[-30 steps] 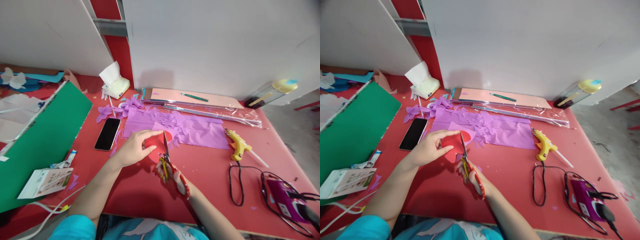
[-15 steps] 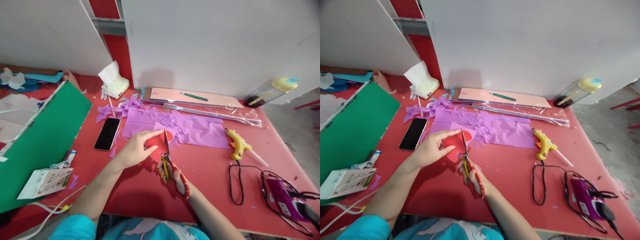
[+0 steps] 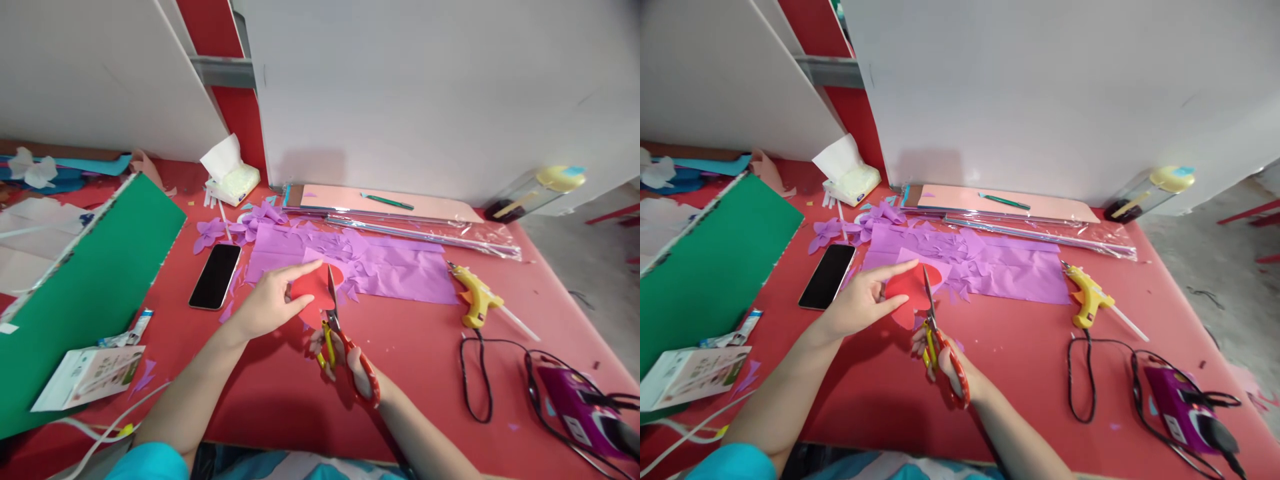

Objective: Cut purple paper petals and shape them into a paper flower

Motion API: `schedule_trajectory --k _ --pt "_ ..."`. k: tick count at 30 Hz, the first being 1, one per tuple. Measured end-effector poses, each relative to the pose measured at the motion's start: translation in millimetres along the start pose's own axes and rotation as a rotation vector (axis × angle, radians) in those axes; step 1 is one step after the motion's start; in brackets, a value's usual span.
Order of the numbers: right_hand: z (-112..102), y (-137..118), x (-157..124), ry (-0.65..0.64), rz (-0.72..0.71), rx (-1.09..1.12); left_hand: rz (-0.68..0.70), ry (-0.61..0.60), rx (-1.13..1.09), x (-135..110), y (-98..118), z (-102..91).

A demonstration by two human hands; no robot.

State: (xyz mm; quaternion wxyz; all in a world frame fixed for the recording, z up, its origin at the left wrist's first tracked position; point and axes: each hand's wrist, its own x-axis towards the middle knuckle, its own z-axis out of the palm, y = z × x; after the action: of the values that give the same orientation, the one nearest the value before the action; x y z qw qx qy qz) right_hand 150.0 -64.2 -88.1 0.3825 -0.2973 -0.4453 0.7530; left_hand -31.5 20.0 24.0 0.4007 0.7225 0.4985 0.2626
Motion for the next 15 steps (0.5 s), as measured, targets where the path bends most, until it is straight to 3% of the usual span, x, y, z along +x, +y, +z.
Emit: schedule_trajectory --k 3,8,15 --pt "2 -2 3 -0.014 -0.023 0.015 -0.057 0.059 -0.045 0 -1 -2.4" --pt "4 -9 11 0.050 -0.057 0.130 0.016 0.210 -0.131 2 -7 -1.4" --pt "-10 -35 26 0.318 -0.078 0.133 -0.028 0.111 -0.219 0 -3 8.1"
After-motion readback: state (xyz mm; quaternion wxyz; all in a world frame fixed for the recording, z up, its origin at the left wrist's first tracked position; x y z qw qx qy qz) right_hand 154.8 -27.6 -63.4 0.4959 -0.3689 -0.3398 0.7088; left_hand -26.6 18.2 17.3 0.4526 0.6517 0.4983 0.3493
